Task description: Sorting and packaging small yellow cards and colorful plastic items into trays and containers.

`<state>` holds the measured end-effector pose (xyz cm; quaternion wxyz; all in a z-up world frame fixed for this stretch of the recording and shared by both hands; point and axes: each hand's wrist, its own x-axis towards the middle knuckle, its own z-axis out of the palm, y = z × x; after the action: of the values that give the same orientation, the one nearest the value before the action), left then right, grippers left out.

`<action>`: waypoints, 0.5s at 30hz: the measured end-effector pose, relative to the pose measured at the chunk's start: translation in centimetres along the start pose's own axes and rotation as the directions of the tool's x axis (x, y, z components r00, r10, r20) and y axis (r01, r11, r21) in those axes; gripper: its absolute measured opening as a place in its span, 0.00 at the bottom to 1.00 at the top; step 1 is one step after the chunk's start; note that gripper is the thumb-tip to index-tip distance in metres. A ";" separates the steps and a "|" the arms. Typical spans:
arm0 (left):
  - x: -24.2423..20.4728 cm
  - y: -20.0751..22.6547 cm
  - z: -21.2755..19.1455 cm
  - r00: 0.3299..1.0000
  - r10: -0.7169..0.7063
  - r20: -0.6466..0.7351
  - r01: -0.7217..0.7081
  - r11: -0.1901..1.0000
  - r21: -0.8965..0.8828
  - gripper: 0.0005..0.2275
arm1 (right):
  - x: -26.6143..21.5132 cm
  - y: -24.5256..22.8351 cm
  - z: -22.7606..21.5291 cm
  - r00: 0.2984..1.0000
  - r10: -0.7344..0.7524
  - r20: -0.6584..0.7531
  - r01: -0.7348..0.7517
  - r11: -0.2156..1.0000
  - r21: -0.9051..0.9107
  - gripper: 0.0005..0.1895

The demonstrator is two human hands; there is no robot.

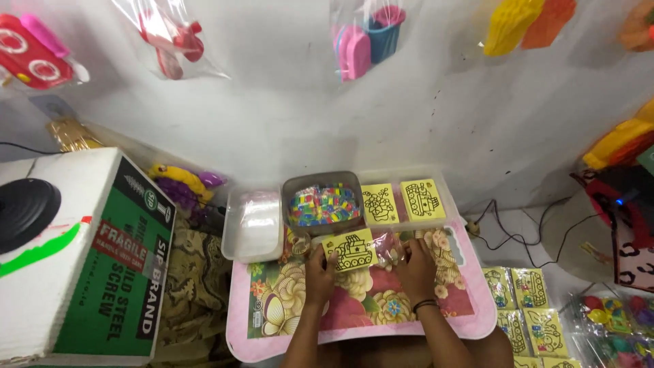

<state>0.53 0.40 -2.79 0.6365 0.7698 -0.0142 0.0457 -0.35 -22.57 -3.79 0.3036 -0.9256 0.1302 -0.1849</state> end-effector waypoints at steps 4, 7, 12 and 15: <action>-0.5 1.0 0.0 0.997 -0.082 0.009 0.082 0.994 -0.069 0.10 | -0.2 0.7 0.6 1.000 0.021 0.003 -0.021 0.999 -0.032 0.06; -0.2 0.9 -0.1 0.993 -0.115 0.015 0.116 0.989 -0.091 0.11 | 0.0 0.3 0.3 0.999 -0.035 -0.037 0.035 0.999 0.004 0.07; 0.1 -0.6 -0.3 0.999 0.014 0.043 -0.007 0.989 -0.146 0.13 | -0.3 0.3 0.4 0.995 -0.037 -0.093 0.036 0.999 -0.006 0.09; -0.1 0.8 -0.6 0.999 0.015 0.050 -0.007 0.988 -0.151 0.13 | -0.1 -0.4 0.0 1.000 0.007 0.002 -0.007 0.999 -0.050 0.04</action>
<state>0.30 0.80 -1.95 0.6921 0.7202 -0.0381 0.0285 -0.44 -22.20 -3.53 0.2810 -0.9327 0.1379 -0.1794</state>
